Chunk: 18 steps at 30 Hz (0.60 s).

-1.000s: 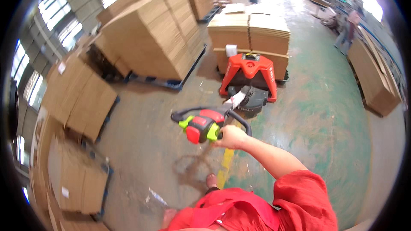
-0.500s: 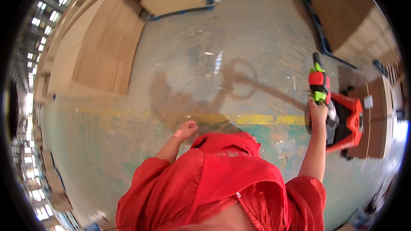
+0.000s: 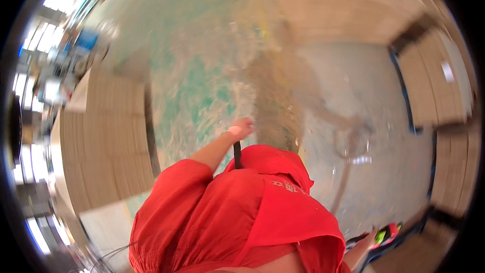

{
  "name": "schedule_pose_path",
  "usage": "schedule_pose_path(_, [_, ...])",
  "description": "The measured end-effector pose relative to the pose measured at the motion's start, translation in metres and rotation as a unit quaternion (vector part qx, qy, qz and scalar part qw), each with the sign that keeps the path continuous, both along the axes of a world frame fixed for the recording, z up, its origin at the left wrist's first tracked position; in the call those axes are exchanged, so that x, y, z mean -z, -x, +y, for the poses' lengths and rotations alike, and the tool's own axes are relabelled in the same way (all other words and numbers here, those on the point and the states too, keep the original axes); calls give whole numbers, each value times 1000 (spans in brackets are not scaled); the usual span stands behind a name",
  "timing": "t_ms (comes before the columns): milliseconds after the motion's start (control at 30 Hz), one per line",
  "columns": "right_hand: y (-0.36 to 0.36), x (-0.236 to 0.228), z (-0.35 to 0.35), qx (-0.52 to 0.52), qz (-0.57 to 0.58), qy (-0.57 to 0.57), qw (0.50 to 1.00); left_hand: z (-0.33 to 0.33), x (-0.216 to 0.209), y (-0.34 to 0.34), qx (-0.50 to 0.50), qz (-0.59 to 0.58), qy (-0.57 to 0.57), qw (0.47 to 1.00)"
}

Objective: The person stacks flat cardboard pieces onto a pallet and then uses a red electric pallet jack to move the load across the warehouse floor. The person maneuvers the pallet jack through the facility, navigating around other stacks of materials.

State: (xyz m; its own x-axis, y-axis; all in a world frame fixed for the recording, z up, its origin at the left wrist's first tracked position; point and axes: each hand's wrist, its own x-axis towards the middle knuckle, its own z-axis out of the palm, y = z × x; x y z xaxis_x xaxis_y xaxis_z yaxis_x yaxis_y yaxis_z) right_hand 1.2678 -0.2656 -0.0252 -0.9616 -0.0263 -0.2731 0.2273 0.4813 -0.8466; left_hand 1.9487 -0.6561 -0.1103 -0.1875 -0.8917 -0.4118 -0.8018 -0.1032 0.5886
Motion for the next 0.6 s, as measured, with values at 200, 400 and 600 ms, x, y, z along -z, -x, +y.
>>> schedule_pose_path(200, [9, -21, -166, -54, -2, 8, 999, -46, -54, -39, -31, 174, 0, 984])
schedule_pose_path(400, [-256, -79, -404, -61, -67, 91, 992, -74, -103, -221, -109, 43, -8, 993])
schedule_pose_path(600, [-501, -163, -577, -106, -12, 115, 988, -138, -114, -353, -216, 161, -74, 960])
